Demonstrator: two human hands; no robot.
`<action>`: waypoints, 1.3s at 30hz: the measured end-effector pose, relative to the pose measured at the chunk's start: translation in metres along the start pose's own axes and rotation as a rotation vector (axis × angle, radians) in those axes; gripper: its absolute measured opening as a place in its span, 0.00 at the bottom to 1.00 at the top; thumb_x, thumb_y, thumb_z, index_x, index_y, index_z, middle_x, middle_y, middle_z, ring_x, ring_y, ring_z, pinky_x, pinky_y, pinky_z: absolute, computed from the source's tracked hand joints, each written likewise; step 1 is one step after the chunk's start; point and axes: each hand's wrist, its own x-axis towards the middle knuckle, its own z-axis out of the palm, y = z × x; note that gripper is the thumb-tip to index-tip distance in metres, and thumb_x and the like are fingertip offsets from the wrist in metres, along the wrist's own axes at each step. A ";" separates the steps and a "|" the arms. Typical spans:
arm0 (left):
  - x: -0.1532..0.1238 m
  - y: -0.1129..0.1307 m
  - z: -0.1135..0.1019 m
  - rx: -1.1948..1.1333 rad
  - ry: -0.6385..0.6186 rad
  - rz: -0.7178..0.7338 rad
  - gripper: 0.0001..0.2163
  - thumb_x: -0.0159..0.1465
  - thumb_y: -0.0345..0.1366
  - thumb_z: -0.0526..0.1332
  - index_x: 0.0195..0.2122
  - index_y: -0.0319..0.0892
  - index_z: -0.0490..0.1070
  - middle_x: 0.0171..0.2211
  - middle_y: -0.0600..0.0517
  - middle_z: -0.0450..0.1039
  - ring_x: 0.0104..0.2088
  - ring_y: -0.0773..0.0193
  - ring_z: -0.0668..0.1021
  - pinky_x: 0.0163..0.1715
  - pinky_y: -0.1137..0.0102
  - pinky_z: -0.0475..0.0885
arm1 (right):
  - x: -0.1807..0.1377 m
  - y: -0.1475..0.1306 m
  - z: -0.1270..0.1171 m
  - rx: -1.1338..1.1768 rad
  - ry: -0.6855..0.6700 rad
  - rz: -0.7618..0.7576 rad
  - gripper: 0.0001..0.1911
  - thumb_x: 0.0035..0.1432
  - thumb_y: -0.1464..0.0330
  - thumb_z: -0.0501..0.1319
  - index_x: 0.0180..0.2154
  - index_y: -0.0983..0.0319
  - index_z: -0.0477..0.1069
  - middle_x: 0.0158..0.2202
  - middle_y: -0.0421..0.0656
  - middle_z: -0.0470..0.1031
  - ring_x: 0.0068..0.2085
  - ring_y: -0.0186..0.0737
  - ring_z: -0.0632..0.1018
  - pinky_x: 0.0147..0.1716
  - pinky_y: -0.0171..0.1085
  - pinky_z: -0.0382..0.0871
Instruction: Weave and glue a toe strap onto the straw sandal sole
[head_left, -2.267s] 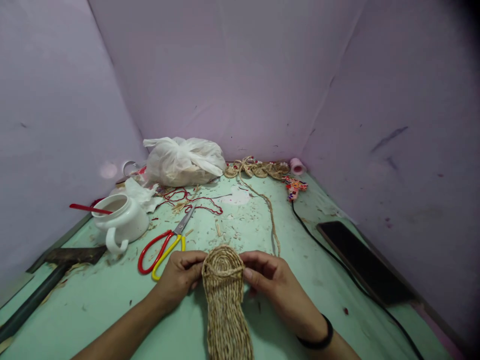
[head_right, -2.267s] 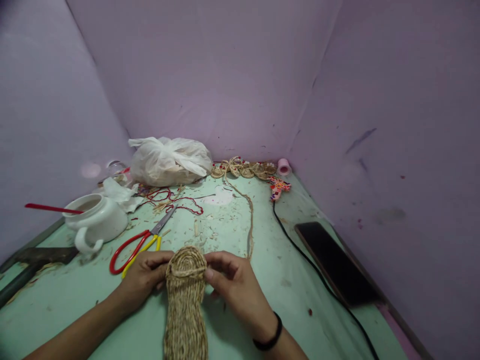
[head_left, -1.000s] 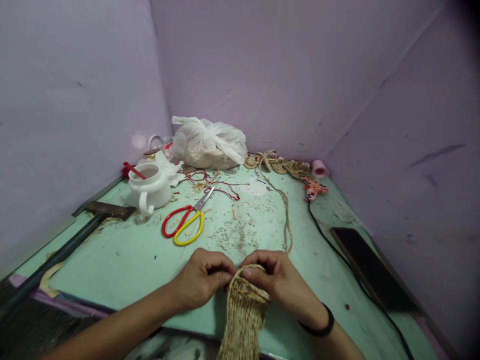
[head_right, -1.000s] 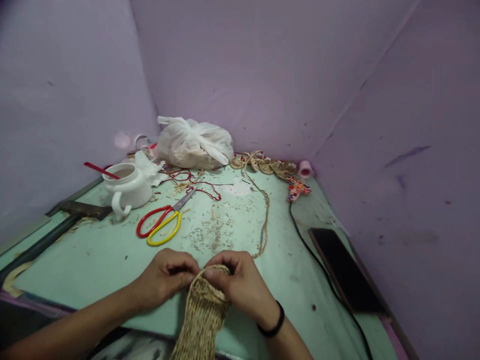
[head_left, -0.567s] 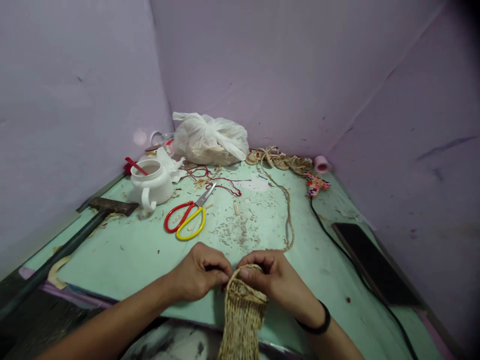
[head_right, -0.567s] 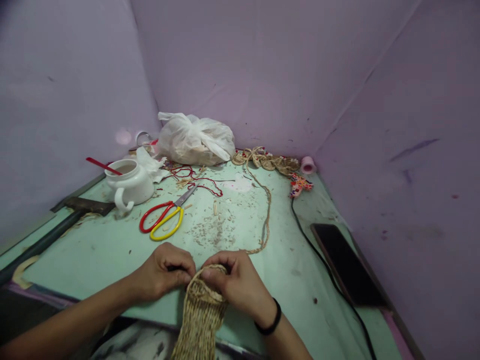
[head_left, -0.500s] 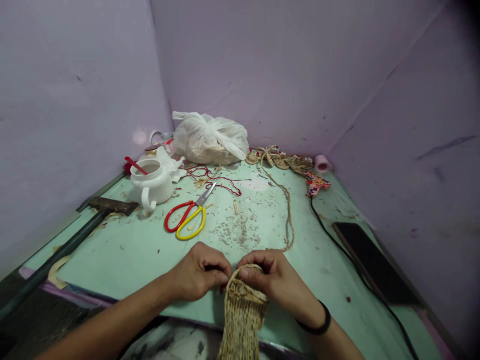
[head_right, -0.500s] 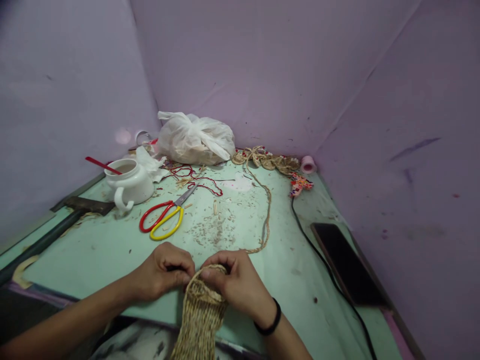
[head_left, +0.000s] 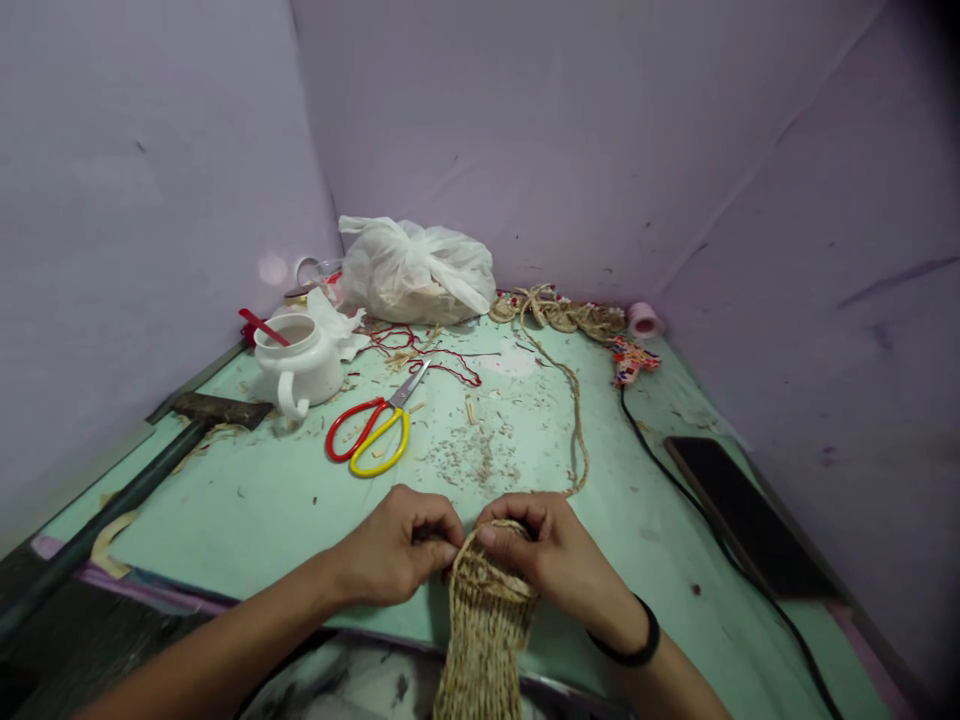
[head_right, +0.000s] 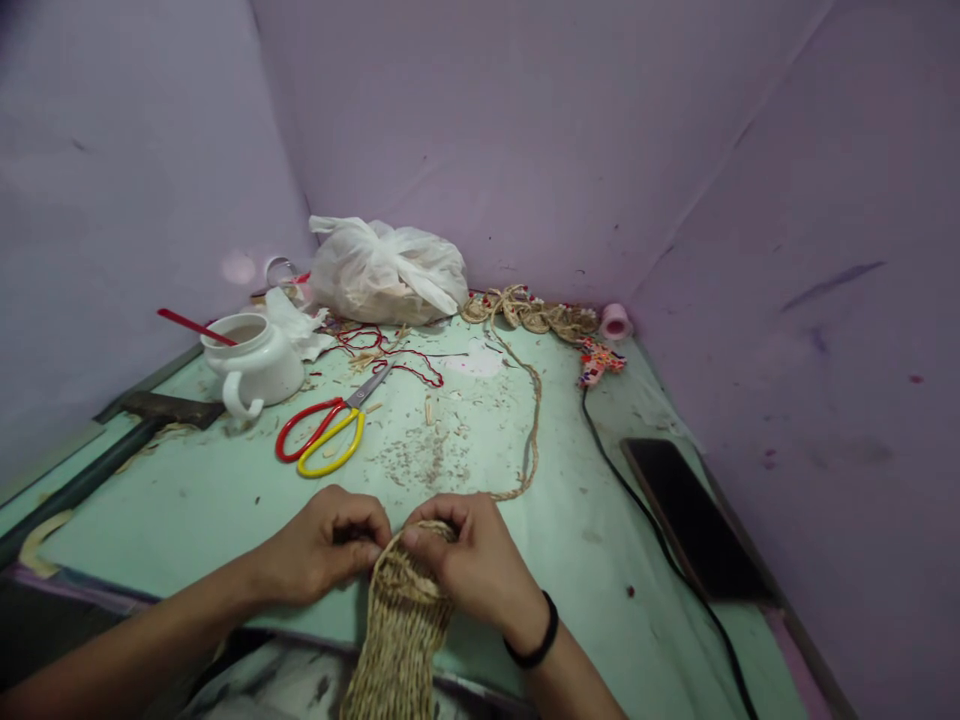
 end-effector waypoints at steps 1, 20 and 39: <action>-0.001 0.000 0.000 -0.011 -0.018 0.003 0.06 0.53 0.33 0.57 0.23 0.36 0.68 0.15 0.58 0.60 0.17 0.73 0.63 0.18 0.78 0.57 | 0.000 0.000 0.000 0.009 0.006 0.004 0.11 0.44 0.63 0.62 0.23 0.66 0.72 0.19 0.39 0.67 0.20 0.30 0.64 0.21 0.31 0.57; -0.002 0.004 0.000 -0.095 -0.183 -0.091 0.22 0.58 0.51 0.52 0.23 0.35 0.69 0.15 0.56 0.61 0.17 0.73 0.60 0.16 0.77 0.52 | -0.003 -0.003 -0.003 -0.002 0.047 -0.021 0.08 0.43 0.65 0.62 0.22 0.65 0.73 0.18 0.38 0.68 0.20 0.29 0.64 0.20 0.30 0.57; -0.010 0.009 0.014 0.048 0.013 -0.104 0.13 0.57 0.40 0.51 0.19 0.39 0.61 0.16 0.59 0.48 0.19 0.72 0.54 0.18 0.74 0.49 | -0.003 0.001 -0.016 0.148 -0.017 -0.009 0.18 0.48 0.56 0.61 0.29 0.65 0.75 0.24 0.42 0.73 0.25 0.32 0.70 0.26 0.32 0.63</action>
